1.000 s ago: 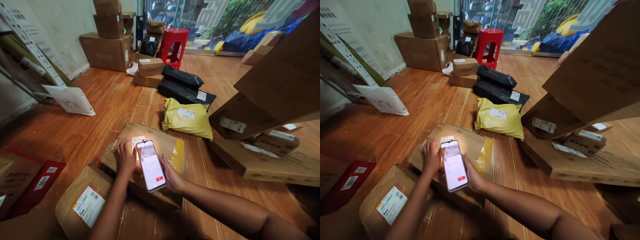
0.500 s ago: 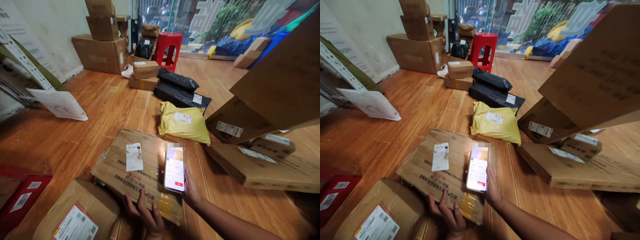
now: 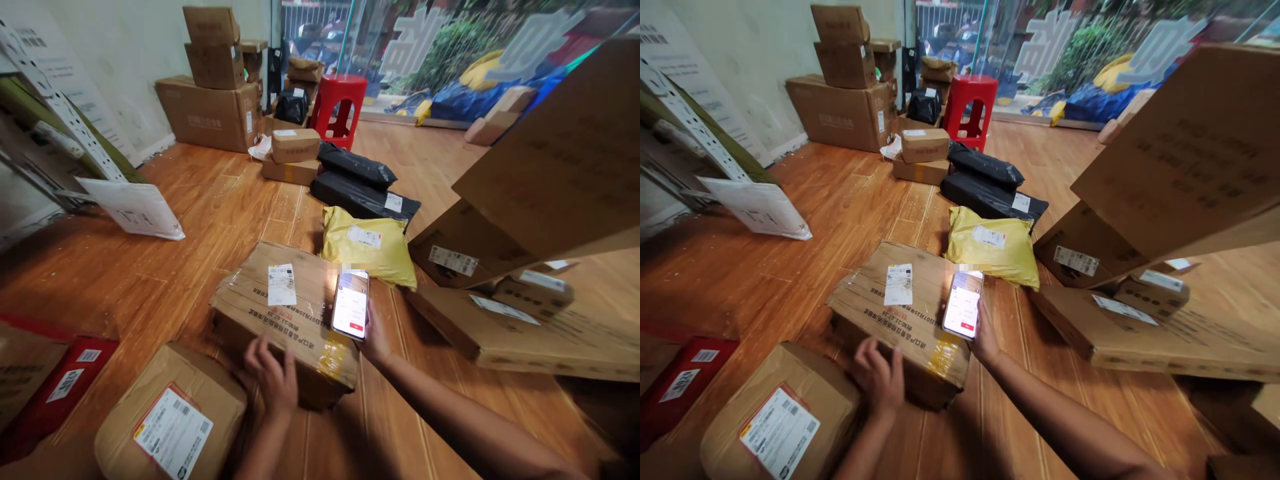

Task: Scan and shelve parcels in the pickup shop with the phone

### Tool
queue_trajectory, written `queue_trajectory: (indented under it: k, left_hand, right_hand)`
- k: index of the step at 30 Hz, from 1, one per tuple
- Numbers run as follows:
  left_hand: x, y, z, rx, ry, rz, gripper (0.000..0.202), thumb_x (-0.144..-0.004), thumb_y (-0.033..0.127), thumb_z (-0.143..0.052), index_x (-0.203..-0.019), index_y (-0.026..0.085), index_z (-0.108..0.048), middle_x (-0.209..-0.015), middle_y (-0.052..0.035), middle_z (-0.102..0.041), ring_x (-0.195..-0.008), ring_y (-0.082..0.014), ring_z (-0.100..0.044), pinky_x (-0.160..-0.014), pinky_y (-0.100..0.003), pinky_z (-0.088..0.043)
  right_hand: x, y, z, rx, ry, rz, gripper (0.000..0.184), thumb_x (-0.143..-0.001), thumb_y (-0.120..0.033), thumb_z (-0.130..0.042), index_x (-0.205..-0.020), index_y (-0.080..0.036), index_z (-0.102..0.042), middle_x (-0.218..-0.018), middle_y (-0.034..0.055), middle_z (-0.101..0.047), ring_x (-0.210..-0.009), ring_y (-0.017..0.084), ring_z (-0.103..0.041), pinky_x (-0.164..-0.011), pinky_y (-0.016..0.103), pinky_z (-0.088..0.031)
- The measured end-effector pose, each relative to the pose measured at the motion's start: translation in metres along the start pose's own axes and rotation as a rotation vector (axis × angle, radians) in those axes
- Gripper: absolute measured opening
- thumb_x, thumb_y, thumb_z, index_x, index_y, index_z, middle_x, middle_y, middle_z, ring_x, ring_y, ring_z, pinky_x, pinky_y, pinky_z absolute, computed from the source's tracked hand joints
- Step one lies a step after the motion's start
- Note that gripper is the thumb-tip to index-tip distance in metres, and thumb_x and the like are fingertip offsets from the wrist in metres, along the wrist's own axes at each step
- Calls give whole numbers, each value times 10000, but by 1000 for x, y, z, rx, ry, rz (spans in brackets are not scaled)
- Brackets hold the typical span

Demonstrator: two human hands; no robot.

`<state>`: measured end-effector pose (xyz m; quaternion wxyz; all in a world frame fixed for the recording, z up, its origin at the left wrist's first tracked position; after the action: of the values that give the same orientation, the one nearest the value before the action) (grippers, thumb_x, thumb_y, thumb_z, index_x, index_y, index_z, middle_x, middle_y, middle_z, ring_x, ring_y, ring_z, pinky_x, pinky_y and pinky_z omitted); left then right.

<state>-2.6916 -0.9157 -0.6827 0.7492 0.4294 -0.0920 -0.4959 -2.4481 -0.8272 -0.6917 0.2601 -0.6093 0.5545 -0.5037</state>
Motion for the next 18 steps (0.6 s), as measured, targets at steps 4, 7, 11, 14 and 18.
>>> queue_trajectory:
  k: [4,7,11,14,18]
  left_hand:
    - [-98,-70,27,55,158,373,817,-808,500,-581,-1428,50,-295,-1461,-261,-291,-1352,-349,-293,-1135,-498,-207]
    - [-152,-100,15,141,66,478,491,-833,469,-517,-1156,102,-561,-1118,-164,-611,-1043,-286,-564,-981,-452,-410]
    - [-158,-112,12,178,88,548,421,-759,554,-567,-978,195,-592,-931,-57,-630,-918,-258,-579,-910,-430,-446]
    - [-133,-107,19,197,139,565,410,-776,570,-522,-970,215,-584,-912,-47,-626,-910,-260,-588,-893,-420,-460]
    - [-68,-88,26,203,231,571,501,-832,515,-443,-1210,196,-525,-1126,-120,-615,-1064,-302,-580,-968,-464,-439]
  right_hand:
    - [19,1,0,-60,-43,-81,607,-738,-684,-587,-1099,-198,-625,-1017,105,-756,-1009,343,-689,-903,546,-521]
    - [33,-5,12,-83,-31,-116,572,-729,-642,-640,-1082,-192,-619,-1032,109,-753,-995,349,-695,-881,539,-532]
    - [49,-12,28,-115,-26,-170,605,-709,-628,-691,-1113,-188,-600,-1012,119,-756,-881,341,-726,-820,527,-555]
    - [62,-13,35,-121,-32,-193,612,-720,-619,-699,-1138,-186,-589,-977,118,-761,-799,315,-736,-772,488,-571]
    - [74,-7,54,-94,33,-145,642,-712,-587,-729,-1210,-228,-540,-1031,98,-750,-848,308,-728,-794,480,-564]
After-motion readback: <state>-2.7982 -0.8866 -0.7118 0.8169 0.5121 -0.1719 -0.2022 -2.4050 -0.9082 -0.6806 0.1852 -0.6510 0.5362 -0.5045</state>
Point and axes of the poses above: each hand's wrist, its own x-axis away from the middle knuckle, its own z-axis out of the back of the hand, y = z × x, the point moved 8 cm from there along -x, towards the middle knuckle
